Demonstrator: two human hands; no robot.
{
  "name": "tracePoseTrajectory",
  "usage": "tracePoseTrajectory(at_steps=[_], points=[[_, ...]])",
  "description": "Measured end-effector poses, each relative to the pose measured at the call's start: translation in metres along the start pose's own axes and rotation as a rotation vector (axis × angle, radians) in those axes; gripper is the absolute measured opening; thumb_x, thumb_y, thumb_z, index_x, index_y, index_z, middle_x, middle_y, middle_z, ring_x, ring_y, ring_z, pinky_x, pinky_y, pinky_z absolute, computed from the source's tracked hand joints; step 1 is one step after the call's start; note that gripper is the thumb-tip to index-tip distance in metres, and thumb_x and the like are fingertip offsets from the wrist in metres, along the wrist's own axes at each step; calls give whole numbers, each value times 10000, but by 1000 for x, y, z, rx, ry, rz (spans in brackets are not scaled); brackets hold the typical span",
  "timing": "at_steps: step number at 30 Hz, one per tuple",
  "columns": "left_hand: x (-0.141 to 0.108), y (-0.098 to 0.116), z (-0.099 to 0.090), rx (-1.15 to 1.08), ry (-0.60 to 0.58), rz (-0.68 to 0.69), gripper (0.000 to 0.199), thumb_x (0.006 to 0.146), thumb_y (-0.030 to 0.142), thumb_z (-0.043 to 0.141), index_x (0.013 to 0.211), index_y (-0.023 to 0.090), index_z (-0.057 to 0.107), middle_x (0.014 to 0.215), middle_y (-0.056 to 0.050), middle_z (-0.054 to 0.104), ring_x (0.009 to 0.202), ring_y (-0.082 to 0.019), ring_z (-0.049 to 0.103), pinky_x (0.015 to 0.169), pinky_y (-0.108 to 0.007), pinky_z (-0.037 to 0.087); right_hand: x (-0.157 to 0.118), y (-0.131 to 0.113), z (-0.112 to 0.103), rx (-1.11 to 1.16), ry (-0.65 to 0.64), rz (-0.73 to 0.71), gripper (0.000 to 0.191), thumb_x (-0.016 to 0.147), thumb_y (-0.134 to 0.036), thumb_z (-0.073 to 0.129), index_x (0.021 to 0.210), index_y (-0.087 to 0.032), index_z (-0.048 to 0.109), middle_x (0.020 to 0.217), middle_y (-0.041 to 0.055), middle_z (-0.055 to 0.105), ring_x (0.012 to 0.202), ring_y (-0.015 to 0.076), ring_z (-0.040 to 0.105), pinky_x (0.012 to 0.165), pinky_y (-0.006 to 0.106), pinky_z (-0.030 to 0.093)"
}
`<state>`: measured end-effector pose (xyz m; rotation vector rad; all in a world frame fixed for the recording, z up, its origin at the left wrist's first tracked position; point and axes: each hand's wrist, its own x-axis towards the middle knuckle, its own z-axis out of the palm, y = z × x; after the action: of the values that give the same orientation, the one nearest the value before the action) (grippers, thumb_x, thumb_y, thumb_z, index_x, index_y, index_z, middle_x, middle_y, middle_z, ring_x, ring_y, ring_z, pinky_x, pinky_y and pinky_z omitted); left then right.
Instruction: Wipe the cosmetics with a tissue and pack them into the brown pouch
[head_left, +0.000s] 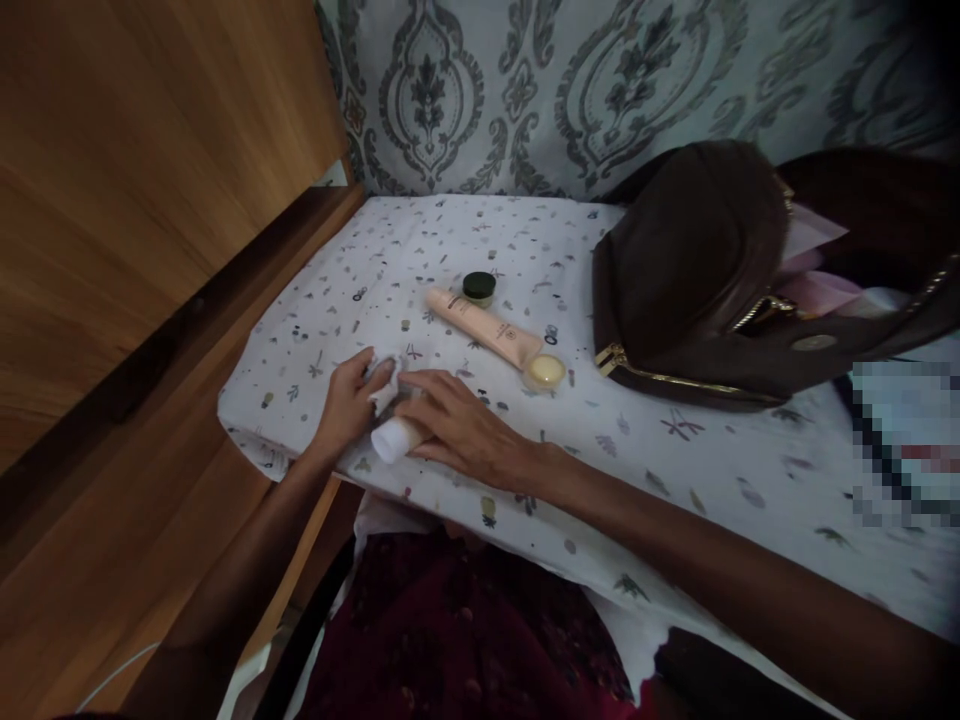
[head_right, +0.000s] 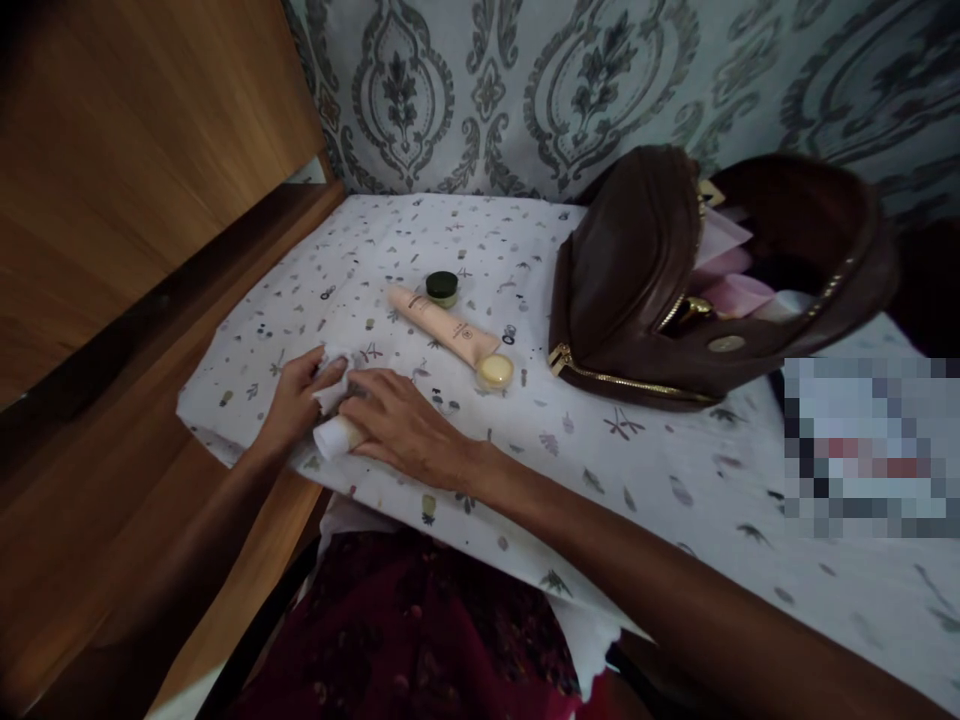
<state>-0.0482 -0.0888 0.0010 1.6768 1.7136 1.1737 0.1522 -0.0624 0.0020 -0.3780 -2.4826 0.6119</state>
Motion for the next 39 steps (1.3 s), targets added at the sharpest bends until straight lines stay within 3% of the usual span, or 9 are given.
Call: tracePoseTrajectory(at_steps=[4, 9, 11, 17, 21, 26, 33, 36, 39], points=[[-8, 10, -13, -305, 164, -111, 271, 956, 442, 522, 892, 187, 587, 712, 24, 542, 616, -118, 476, 578, -235, 395, 3, -2, -9, 259, 150, 251, 234, 955, -379, 611, 1121, -241, 519, 1067, 52, 649, 930, 210, 619, 813, 386, 536], [-26, 40, -3, 34, 62, 408, 303, 989, 390, 489, 1204, 204, 594, 1178, -88, 635, 1077, -206, 599, 900, -320, 484, 7, -18, -13, 360, 198, 371, 186, 924, -363, 598, 967, -216, 493, 819, -14, 589, 689, 153, 537, 631, 293, 445], [-27, 49, 5, 176, 20, 499, 298, 1002, 355, 461, 1231, 196, 569, 1155, -100, 632, 1069, -206, 599, 905, -326, 477, 4, -22, -12, 245, 215, 361, 125, 910, -279, 581, 915, -221, 471, 799, -15, 577, 675, 153, 525, 626, 292, 439], [-12, 67, 19, 303, -174, 279, 317, 1039, 344, 300, 803, 222, 471, 736, 2, 563, 670, -157, 536, 663, -289, 394, -14, -27, -23, -449, 169, 232, 115, 900, -199, 601, 997, -189, 541, 927, 93, 630, 861, 260, 575, 726, 387, 502], [-4, 78, 30, 321, -269, 180, 327, 1036, 374, 272, 781, 237, 422, 661, 27, 520, 612, -165, 514, 632, -292, 351, -22, -31, -37, -604, 88, 307, 242, 872, -218, 680, 1084, -167, 576, 968, 111, 652, 916, 275, 593, 791, 403, 519], [2, 86, 50, 451, -134, 273, 292, 1029, 356, 314, 795, 236, 440, 613, 39, 521, 570, -166, 531, 588, -281, 318, -26, -34, -51, -215, 136, 603, 242, 829, -223, 701, 1027, -176, 568, 1003, 87, 672, 934, 247, 618, 785, 360, 488], [23, 105, 65, 385, 177, 840, 313, 986, 197, 434, 676, 226, 400, 541, 61, 427, 474, -116, 433, 534, -256, 312, -37, -25, -67, 487, 427, 782, 315, 686, -306, 780, 767, -212, 491, 697, -66, 498, 667, 117, 452, 589, 253, 328], [33, 124, 69, 259, 108, 832, 322, 967, 190, 463, 658, 222, 382, 524, 73, 375, 448, -99, 402, 506, -243, 305, -45, -24, -79, 802, 490, 792, 428, 619, -417, 836, 755, -211, 487, 683, -70, 466, 657, 104, 429, 579, 246, 321], [41, 145, 74, 124, -163, 684, 257, 982, 271, 456, 737, 204, 495, 607, 45, 520, 542, -103, 526, 555, -214, 383, -55, -27, -97, 1154, 419, 900, 570, 572, -525, 870, 928, -220, 546, 712, -53, 548, 631, 114, 493, 543, 240, 341]])
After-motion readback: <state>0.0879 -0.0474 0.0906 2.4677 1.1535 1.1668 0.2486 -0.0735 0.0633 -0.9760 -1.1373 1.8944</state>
